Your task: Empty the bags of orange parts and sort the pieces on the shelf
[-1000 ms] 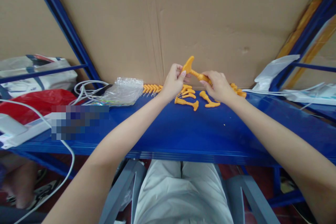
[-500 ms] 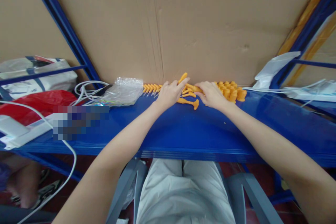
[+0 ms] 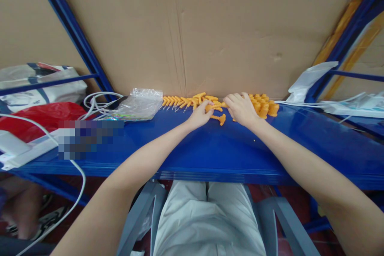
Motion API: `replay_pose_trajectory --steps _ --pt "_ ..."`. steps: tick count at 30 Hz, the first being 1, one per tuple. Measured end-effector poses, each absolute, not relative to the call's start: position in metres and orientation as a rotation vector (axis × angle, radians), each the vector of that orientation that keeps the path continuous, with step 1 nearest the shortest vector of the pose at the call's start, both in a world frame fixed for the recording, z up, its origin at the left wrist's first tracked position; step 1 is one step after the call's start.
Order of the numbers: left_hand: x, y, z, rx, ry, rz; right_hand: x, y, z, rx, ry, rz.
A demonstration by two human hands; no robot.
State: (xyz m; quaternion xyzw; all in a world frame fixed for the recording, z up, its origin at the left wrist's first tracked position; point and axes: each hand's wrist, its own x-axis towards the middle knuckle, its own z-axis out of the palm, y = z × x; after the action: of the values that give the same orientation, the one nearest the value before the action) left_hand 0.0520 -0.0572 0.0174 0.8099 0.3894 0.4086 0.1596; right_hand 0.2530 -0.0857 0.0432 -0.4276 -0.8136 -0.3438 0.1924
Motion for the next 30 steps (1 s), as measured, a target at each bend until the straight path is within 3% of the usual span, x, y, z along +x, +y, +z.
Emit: replay_pose_trajectory --steps 15,30 --pt "0.037 -0.075 0.033 2.843 1.516 0.665 0.255 -0.077 0.029 -1.273 -2.506 -0.411" --pt "0.045 -0.083 0.032 2.864 1.483 0.588 0.257 -0.08 0.036 -1.343 -2.541 -0.609"
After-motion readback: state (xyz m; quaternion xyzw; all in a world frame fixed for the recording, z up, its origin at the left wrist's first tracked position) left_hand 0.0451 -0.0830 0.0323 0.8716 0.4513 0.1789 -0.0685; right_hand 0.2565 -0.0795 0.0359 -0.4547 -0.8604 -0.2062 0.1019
